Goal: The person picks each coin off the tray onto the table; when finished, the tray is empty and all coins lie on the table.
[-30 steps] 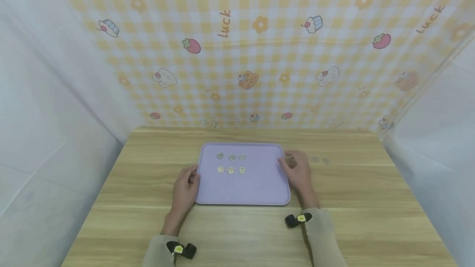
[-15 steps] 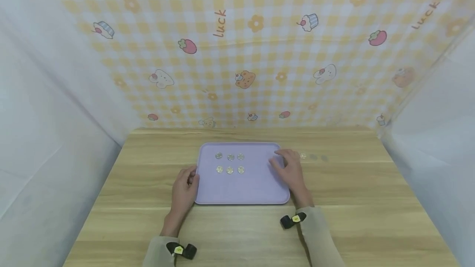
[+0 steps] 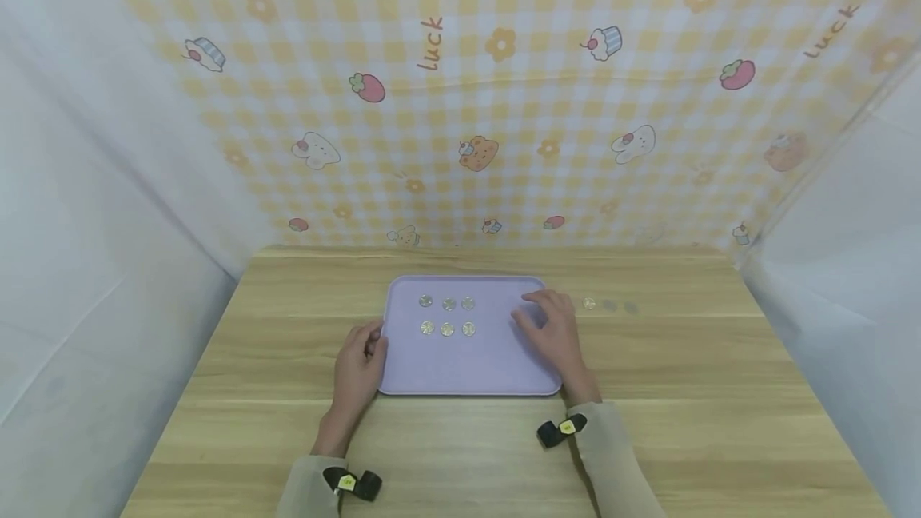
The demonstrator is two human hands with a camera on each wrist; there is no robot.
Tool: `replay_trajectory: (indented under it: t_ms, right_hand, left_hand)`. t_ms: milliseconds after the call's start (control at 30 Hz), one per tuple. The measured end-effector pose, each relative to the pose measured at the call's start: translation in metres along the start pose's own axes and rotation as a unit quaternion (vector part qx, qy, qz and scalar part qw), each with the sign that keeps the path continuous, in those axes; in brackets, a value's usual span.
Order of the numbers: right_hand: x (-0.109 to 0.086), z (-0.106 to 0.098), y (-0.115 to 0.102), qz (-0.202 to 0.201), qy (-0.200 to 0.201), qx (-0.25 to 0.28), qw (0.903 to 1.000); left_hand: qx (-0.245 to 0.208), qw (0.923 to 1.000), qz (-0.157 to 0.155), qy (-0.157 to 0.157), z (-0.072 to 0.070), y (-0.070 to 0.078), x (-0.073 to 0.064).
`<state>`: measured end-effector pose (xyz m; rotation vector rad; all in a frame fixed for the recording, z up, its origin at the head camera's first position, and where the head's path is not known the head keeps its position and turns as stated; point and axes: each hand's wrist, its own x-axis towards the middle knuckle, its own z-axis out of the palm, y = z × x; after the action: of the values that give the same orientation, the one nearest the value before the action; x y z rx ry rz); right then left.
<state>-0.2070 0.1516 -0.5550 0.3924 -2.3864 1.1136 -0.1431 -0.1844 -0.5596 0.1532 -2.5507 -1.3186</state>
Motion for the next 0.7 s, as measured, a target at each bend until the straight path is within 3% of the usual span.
replay_trajectory:
  t_ms: [700]
  right_hand:
    - [0.003, 0.007, -0.013, -0.010, -0.013, 0.008, 0.9998]
  left_hand:
    - [0.000, 1.0000, 0.001, 0.001, 0.000, 0.001, 0.000]
